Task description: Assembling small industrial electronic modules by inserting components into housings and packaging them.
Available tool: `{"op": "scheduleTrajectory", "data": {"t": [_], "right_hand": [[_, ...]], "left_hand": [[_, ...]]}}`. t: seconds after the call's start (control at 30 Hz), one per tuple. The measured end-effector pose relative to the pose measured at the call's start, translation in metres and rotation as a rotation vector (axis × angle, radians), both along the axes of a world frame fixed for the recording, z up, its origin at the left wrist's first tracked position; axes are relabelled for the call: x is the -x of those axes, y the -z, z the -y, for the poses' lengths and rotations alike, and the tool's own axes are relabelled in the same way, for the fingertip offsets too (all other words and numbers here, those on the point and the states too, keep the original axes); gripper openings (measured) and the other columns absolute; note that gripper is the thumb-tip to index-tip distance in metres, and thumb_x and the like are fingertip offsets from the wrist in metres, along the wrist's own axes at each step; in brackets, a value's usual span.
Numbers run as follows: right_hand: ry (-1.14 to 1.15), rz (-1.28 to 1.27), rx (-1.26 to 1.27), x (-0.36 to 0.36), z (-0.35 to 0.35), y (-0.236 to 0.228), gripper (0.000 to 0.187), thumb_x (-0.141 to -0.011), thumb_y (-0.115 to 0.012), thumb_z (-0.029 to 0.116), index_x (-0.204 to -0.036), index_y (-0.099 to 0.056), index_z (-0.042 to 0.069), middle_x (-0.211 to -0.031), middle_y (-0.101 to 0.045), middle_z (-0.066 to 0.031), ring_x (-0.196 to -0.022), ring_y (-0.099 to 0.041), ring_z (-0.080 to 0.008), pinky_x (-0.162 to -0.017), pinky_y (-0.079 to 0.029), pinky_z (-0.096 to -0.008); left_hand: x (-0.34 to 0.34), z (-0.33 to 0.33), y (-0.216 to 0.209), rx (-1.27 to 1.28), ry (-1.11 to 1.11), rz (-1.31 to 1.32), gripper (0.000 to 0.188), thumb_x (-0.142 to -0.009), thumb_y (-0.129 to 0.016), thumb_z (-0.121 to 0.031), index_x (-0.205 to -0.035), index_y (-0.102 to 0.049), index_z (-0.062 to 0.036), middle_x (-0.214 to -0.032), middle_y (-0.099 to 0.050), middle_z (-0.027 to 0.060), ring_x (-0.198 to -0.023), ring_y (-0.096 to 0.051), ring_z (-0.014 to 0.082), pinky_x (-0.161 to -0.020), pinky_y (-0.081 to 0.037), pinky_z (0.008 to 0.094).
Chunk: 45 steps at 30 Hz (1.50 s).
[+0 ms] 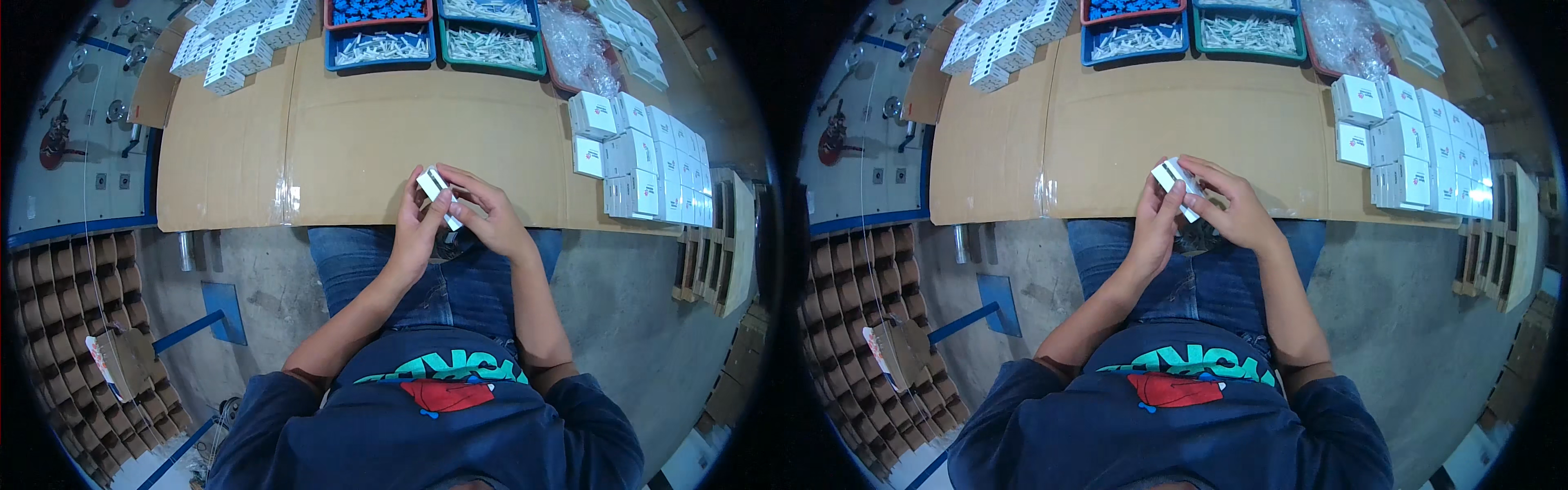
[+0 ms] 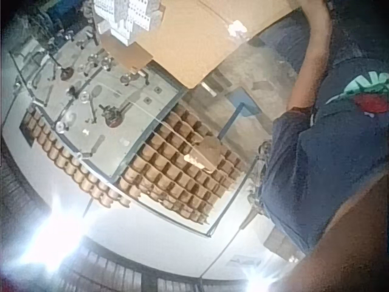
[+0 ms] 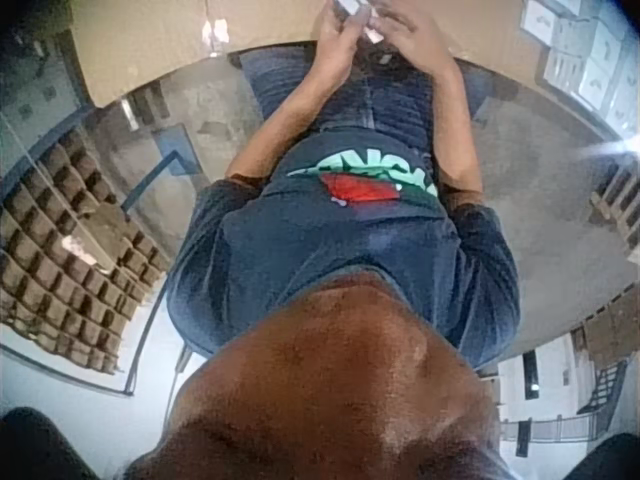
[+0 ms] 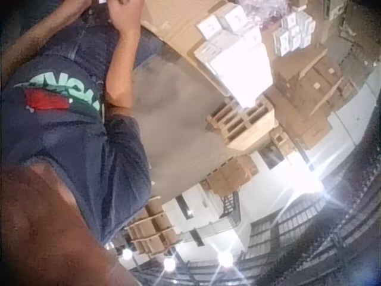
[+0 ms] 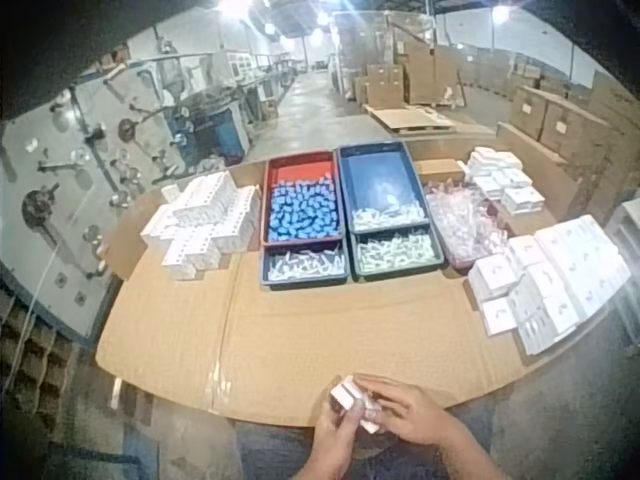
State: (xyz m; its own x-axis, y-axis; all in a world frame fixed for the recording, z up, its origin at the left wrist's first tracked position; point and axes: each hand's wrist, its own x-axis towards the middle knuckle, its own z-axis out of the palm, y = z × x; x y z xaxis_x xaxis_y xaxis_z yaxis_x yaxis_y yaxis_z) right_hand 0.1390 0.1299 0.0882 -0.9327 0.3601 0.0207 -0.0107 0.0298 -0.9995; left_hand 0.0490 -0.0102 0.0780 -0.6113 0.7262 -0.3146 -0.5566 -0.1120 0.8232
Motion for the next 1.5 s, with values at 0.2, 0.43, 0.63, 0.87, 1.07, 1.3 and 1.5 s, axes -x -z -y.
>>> {"op": "scheduleTrajectory", "data": {"t": [0.2,0.43,0.63,0.87,1.07,1.3,1.5], "right_hand": [[0.051,-0.119,-0.307,0.001,0.003,0.002,0.046,-0.098,-0.066,0.012,-0.143,-0.06,0.004,-0.13,-0.07,-0.0204,-0.115,-0.072,-0.0316,-0.098,-0.054,-0.0368],[0.048,-0.079,-0.323,0.001,0.003,-0.004,0.044,-0.101,-0.063,0.012,-0.144,-0.06,0.006,-0.13,-0.07,-0.0204,-0.114,-0.072,-0.0329,-0.096,-0.055,-0.0359],[0.005,-0.026,-0.251,0.003,0.004,-0.002,0.043,-0.103,-0.061,0.016,-0.145,-0.059,0.006,-0.13,-0.07,-0.0189,-0.113,-0.072,-0.0294,-0.094,-0.056,-0.0353],[-0.033,-0.038,-0.15,0.002,-0.006,0.001,0.052,-0.098,-0.069,0.022,-0.147,-0.057,0.005,-0.147,-0.06,-0.0176,-0.134,-0.058,-0.0289,-0.11,-0.047,-0.0381],[0.003,-0.064,-0.215,0.008,0.004,0.0,0.066,-0.091,-0.078,0.027,-0.149,-0.055,0.006,-0.153,-0.054,-0.0169,-0.145,-0.048,-0.031,-0.118,-0.04,-0.0406],[0.034,-0.136,-0.321,0.01,0.007,0.008,0.057,-0.095,-0.073,0.028,-0.144,-0.058,0.003,-0.148,-0.057,-0.019,-0.138,-0.054,-0.0332,-0.114,-0.043,-0.041],[0.1,-0.216,-0.359,0.011,0.011,0.011,0.049,-0.104,-0.06,0.029,-0.142,-0.058,-0.001,-0.143,-0.056,-0.021,-0.131,-0.057,-0.0355,-0.111,-0.044,-0.0404]], "left_hand": [[0.002,-0.002,0.007,-0.002,-0.062,0.008,0.068,-0.103,-0.067,-0.021,-0.157,-0.034,0.0002,-0.137,-0.056,0.011,-0.124,-0.056,0.0159,-0.101,-0.05,0.0319],[0.003,-0.001,0.007,0.005,-0.078,-0.119,0.069,-0.101,-0.069,-0.018,-0.158,-0.033,-0.0015,-0.138,-0.056,0.0114,-0.124,-0.057,0.017,-0.104,-0.049,0.0324],[0.005,-0.002,0.008,0.004,-0.098,-0.14,0.071,-0.1,-0.07,-0.016,-0.158,-0.032,-0.0028,-0.137,-0.056,0.0116,-0.122,-0.058,0.017,-0.103,-0.05,0.0325],[0.009,0.0,-0.024,-0.05,-0.146,0.242,0.054,-0.107,-0.06,-0.037,-0.147,-0.036,-0.0098,-0.119,-0.061,0.0111,-0.107,-0.066,0.0193,-0.086,-0.059,0.0327],[0.009,0.004,-0.01,0.007,0.052,0.311,0.062,-0.107,-0.041,-0.062,-0.14,-0.048,-0.0102,-0.121,-0.064,0.0089,-0.109,-0.065,0.0189,-0.093,-0.054,0.0369],[0.005,-0.001,-0.018,-0.074,0.155,0.383,0.06,-0.109,-0.038,-0.059,-0.144,-0.045,-0.0116,-0.134,-0.057,0.0076,-0.125,-0.058,0.0198,-0.107,-0.046,0.0391],[-0.003,-0.006,-0.02,-0.096,0.105,0.392,0.056,-0.11,-0.038,-0.056,-0.145,-0.045,-0.0122,-0.135,-0.056,0.0059,-0.128,-0.055,0.0182,-0.11,-0.042,0.0396]]}}
